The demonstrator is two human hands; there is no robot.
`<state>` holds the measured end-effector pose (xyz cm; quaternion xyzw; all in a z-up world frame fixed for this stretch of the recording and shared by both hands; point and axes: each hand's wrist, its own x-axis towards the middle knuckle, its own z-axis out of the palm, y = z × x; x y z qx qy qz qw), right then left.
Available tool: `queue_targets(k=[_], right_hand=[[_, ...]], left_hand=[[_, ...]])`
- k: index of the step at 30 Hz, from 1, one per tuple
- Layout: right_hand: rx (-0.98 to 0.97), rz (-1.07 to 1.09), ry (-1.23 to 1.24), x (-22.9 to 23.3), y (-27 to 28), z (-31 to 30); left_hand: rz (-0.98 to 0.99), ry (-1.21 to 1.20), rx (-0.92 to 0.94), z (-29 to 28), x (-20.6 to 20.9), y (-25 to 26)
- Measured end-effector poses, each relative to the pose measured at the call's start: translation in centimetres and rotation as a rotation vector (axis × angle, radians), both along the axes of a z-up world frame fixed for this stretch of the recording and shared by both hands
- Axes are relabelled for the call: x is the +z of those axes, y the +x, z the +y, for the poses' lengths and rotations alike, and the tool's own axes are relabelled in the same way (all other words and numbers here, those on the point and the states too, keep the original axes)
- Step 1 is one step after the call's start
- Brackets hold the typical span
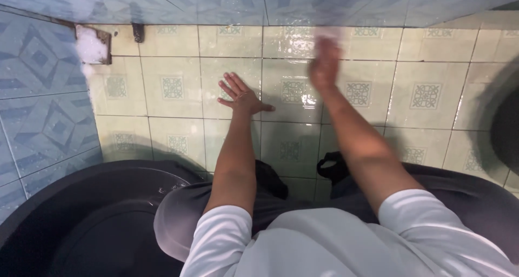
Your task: The person rinses their hands and a dipper in a water basin, then cleans the tiled bathroom floor by scrubbing it with a cloth and scraping it with a putty knife.
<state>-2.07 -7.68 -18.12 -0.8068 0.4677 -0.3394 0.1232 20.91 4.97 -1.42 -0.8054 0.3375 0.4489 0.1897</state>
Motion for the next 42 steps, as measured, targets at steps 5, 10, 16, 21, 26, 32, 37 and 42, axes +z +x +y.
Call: queue_targets(k=[5,10,16,21,26,32,37,42], right_hand=[[0.312,-0.289,0.864,2.0,4.8,-0.3],[0.064,-1.593,1.213,5.0,-4.0,-2.4],[-0.019,-1.752,0.888,10.3,-23.4,-3.8],[-0.594,-1.361,0.38,6.2,-39.7,-7.7],[-0.763,-0.441,0.169,4.6,-45.0,-11.9],[-0.733,0.276,0.462,4.4,-44.5,-13.1],[-0.634,-0.216,0.061,-2.1,-42.1,-14.9],[-0.618,0.0,-0.268,-5.2,-29.6,-12.0]], left_hand=[[-0.069,-0.012,0.019,-0.6,0.3,-0.7],[-0.07,-0.234,-0.038,-3.9,0.7,-5.8],[0.067,-0.413,-0.31,-7.0,-1.1,-13.2],[0.074,-0.42,-0.488,-9.3,-1.6,-17.7],[0.057,-0.298,-0.576,-11.0,-2.4,-20.2],[0.062,-0.313,-0.617,-11.1,-3.6,-19.2],[0.072,-0.298,-0.618,-11.2,-3.8,-19.3],[0.057,-0.282,-0.622,-11.4,-3.8,-19.6]])
